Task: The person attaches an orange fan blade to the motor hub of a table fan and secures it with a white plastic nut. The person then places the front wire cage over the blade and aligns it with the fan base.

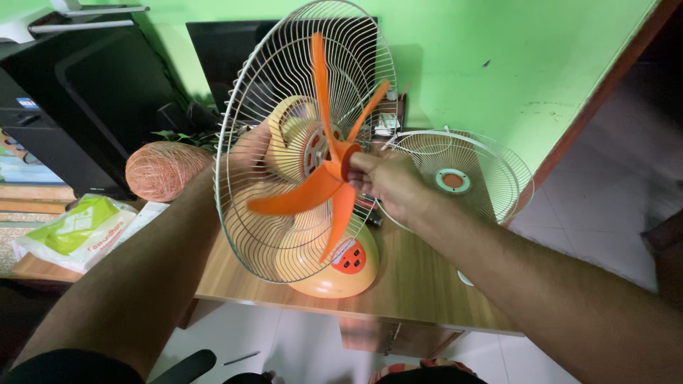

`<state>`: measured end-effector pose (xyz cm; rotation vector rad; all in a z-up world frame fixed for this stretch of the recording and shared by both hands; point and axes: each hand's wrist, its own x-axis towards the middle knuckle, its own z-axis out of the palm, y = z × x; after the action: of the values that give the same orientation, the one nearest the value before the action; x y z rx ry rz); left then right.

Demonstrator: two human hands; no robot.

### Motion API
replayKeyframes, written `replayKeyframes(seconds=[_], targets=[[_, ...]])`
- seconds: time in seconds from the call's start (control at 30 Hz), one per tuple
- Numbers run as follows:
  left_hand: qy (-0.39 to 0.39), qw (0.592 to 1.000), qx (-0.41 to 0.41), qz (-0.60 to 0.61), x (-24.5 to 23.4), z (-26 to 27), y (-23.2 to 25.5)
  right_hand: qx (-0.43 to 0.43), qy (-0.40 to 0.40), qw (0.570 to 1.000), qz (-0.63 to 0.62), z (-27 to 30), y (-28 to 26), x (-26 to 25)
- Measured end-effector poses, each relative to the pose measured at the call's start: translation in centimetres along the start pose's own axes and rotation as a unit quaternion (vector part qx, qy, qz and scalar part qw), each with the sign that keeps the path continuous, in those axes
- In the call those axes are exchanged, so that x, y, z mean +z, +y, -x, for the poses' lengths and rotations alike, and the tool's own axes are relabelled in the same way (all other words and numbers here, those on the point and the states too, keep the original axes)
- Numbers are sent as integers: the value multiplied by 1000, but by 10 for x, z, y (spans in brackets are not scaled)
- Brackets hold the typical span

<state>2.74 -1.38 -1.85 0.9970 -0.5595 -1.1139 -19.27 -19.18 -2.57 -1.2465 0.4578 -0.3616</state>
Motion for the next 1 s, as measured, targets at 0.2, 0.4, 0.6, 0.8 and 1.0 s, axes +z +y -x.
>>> replayKeyframes(seconds=[0.2, 0.4, 0.6, 0.8, 1.0], targets=[[-166, 970, -60, 166, -2, -9, -1, 61, -17, 996, -60, -10, 0, 1], [-173, 957, -85, 217, 12, -2, 2, 43, -35, 994, -94, 1, 9, -11], [-165, 957, -88, 224, 18, 7, 0, -234, 4, 958, 163, 20, 18, -14], [196, 966, 129, 108, 5, 49, -5, -371, 60, 878, 297, 18, 6, -33], [463, 784, 410, 60, 45, 174, -63, -411, -47, 847, 335, -21, -2, -70]])
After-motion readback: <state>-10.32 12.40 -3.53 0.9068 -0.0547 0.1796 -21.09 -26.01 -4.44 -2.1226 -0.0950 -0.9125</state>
